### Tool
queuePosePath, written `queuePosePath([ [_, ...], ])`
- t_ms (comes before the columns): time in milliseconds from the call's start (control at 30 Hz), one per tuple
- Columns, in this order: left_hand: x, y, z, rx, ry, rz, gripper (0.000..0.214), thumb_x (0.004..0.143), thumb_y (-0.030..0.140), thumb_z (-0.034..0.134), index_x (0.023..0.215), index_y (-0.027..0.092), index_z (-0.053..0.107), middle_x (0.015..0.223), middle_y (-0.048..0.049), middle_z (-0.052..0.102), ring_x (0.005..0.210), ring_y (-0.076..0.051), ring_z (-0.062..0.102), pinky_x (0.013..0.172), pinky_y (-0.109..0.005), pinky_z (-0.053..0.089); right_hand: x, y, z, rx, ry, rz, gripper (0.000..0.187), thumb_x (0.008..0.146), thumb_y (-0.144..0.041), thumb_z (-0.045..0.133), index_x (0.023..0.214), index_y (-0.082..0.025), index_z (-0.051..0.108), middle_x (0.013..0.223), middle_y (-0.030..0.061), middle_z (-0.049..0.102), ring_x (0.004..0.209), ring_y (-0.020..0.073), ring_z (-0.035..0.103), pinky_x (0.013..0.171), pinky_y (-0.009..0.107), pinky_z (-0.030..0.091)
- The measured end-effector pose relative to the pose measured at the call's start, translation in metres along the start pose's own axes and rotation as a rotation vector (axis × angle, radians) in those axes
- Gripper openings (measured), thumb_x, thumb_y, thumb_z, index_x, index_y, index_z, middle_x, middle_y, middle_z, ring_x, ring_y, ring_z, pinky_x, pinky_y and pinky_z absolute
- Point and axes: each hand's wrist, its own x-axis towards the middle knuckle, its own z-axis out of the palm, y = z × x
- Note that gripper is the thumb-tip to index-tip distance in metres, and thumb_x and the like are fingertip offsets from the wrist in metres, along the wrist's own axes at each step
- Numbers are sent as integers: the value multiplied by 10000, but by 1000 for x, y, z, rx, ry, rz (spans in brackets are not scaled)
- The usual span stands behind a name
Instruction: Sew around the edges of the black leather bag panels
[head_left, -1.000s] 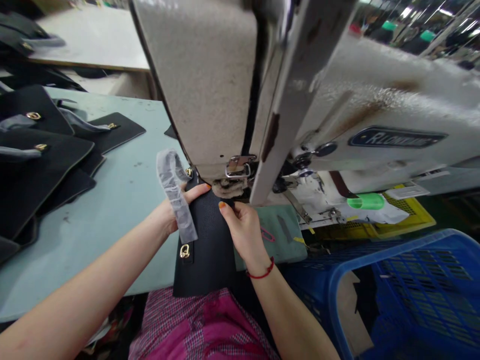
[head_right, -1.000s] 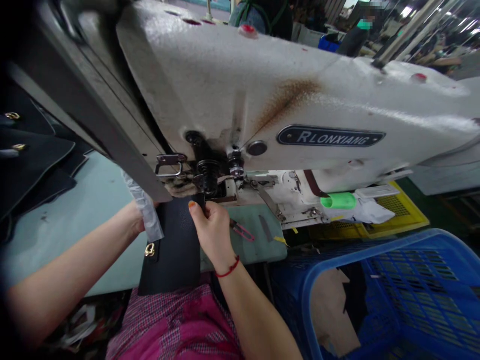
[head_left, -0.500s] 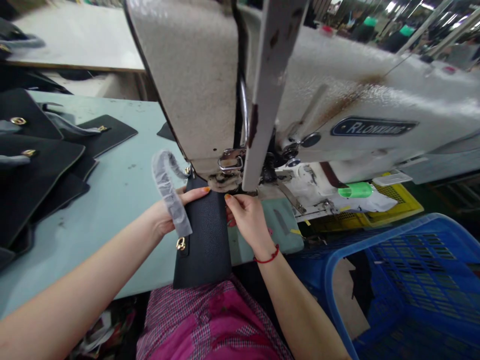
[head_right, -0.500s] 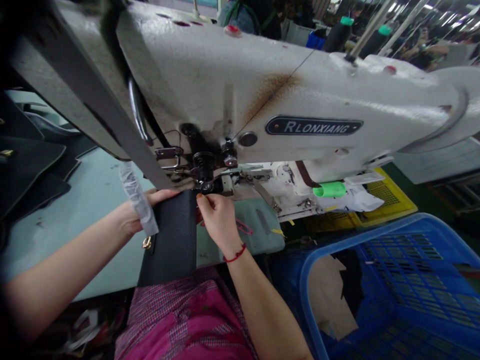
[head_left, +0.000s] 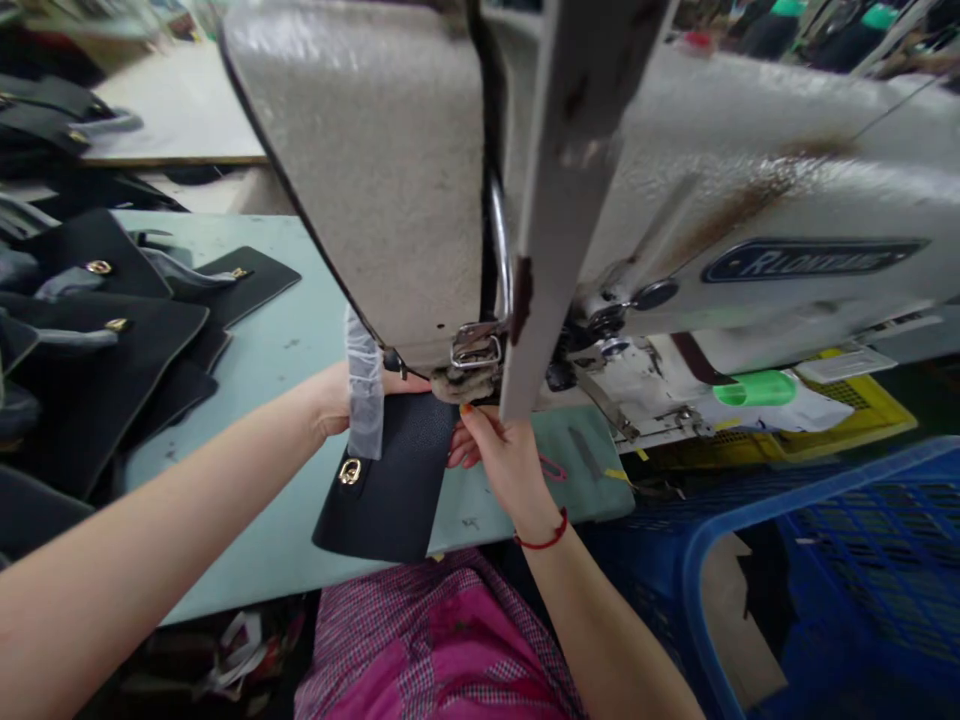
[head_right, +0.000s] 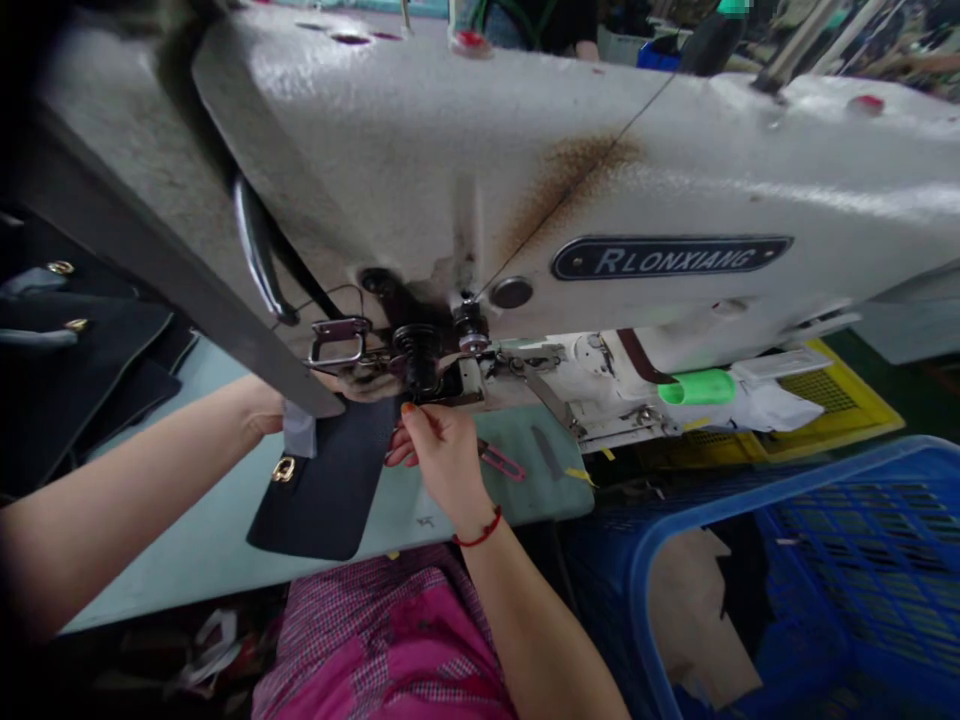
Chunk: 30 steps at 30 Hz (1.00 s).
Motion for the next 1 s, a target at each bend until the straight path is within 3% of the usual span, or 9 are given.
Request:
queuePosePath([
  [133, 1, -2, -1, 37, 26, -32, 578, 601, 284, 909, 1114, 96, 721, 967, -119, 792, 782, -260, 755, 691, -394, 641, 1, 1, 2, 19, 25, 24, 361, 842, -470, 621, 687, -144, 627, 567, 17, 645, 455, 102, 634, 428, 151, 421],
  [300, 6, -7, -3, 24, 13, -19, 617, 615, 239, 911, 1175, 109, 687, 976, -112, 792, 783, -238, 749, 750, -402, 632, 1, 4, 2, 49, 26, 26, 354, 841, -455, 619, 676, -142, 625, 561, 15, 643, 446, 92, 620, 424, 147, 413],
  [400, 6, -7, -2, 35, 30, -14, 610, 583, 258, 926, 1132, 123, 699, 990, -106, 790, 831, -257, 748, 772, -422, 624, 2, 3, 3, 51, 23, 32, 355, 841, -453, 618, 670, -142, 625, 577, 21, 651, 455, 98, 629, 426, 154, 418],
  [567, 3, -3, 3, 115, 192, 73, 583, 455, 308, 959, 943, 89, 727, 947, -102, 789, 932, -281, 729, 928, -455, 567, 2, 4, 4, 75, 27, 53, 350, 824, -452, 627, 657, -144, 619, 555, 21, 640, 449, 104, 628, 421, 158, 407],
  [767, 11, -5, -4, 221, 53, 146, 555, 581, 306, 905, 1080, 134, 734, 1181, -109, 746, 1083, -288, 699, 1057, -480, 491, 3, 6, 6, 83, 25, 75, 384, 829, -490, 619, 649, -150, 613, 557, 26, 643, 457, 102, 626, 434, 163, 420],
  [1000, 14, -4, -12, 246, 54, 116, 563, 580, 339, 891, 1087, 142, 743, 1213, -120, 731, 1113, -331, 686, 1058, -518, 484, 2, 8, 10, 76, 32, 71, 434, 854, -535, 600, 638, -159, 599, 552, 22, 636, 450, 101, 613, 448, 176, 439],
])
